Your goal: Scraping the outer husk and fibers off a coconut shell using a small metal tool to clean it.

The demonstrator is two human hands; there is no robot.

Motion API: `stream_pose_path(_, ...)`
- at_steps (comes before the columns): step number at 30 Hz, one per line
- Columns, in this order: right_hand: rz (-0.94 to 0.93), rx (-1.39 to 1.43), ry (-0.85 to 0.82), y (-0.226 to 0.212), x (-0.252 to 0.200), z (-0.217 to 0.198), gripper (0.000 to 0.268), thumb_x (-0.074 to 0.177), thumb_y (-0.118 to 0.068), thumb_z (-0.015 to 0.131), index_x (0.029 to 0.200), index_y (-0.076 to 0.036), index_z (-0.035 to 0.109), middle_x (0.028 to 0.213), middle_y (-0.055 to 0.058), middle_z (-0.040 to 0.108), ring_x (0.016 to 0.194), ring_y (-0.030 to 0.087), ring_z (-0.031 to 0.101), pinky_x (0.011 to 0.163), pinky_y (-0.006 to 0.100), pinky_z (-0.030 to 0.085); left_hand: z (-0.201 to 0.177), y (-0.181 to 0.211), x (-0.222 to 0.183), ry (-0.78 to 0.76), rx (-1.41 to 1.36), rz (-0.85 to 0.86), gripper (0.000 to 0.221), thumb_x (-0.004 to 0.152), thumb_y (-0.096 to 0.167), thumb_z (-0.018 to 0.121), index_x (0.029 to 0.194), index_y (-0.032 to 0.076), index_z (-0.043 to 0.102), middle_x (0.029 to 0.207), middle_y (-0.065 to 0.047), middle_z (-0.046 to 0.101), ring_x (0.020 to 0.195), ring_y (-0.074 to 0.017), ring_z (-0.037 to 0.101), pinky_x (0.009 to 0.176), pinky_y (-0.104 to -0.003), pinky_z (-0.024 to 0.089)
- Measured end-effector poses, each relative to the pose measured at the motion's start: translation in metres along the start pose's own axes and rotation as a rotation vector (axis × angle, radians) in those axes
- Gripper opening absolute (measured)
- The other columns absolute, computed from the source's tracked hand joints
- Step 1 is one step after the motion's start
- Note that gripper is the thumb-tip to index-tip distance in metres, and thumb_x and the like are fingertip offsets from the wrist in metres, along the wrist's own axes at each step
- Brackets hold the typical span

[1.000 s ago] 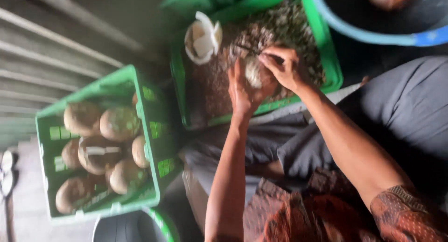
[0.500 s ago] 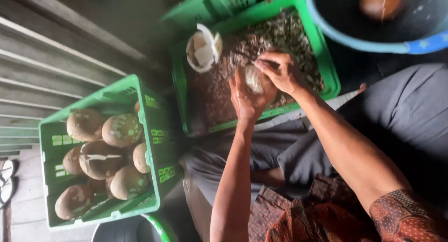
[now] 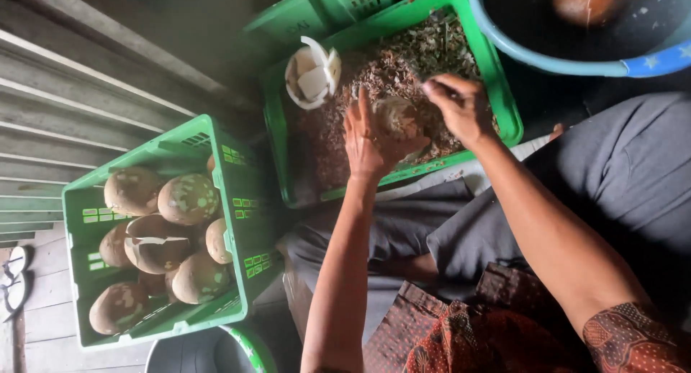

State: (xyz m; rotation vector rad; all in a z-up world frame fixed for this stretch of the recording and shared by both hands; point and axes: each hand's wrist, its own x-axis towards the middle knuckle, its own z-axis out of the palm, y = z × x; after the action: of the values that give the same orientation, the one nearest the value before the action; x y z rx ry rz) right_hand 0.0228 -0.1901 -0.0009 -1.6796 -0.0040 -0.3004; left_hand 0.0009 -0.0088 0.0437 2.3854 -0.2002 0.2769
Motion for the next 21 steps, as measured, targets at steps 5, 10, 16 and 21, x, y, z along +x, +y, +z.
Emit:
stream_pose_path(5,-0.299,-0.153,-0.173,-0.043,0.003,0.011,0.014,0.101,-0.02,0.07,0.105,-0.008,0.075,0.104,0.016,0.072,0.102,0.036,0.068,0.088,0.045,0.053,0.054,-0.048,-0.001,0.039,-0.087,-0.015,0.123,0.038,0.05,0.096,0.145,0.016,0.045,0.123,-0.017,0.055,0.114,-0.0453,0.062,0.098,-0.058,0.054)
stream_pose_path(10,-0.203,-0.015,-0.251,-0.045,0.004,0.02,0.013,0.101,-0.016,0.07,0.103,-0.004,0.074,0.095,0.018,0.072,0.094,0.034,0.069,0.085,0.048,0.052,0.049,-0.028,-0.008,0.104,-0.094,-0.124,0.119,0.035,0.05,0.093,0.141,0.016,0.049,0.112,-0.016,0.057,0.103,-0.0467,0.066,0.088,-0.06,0.058)
stream_pose_path(16,-0.228,-0.127,-0.23,-0.051,0.001,0.015,0.016,0.098,-0.018,0.072,0.104,-0.003,0.074,0.092,0.019,0.073,0.095,0.04,0.069,0.084,0.049,0.052,0.051,-0.027,-0.012,0.152,-0.088,-0.12,0.112,0.039,0.046,0.092,0.138,0.012,0.051,0.113,-0.02,0.057,0.101,-0.0493,0.066,0.087,-0.061,0.057)
stream_pose_path(21,-0.16,-0.086,-0.224,-0.02,0.014,0.011,0.018,0.101,-0.019,0.071,0.109,-0.002,0.072,0.098,0.022,0.071,0.099,0.038,0.068,0.087,0.05,0.05,0.03,0.006,-0.009,0.181,-0.034,-0.168,0.102,0.05,0.034,0.089,0.14,0.008,0.048,0.116,-0.02,0.055,0.104,-0.0491,0.064,0.09,-0.061,0.057)
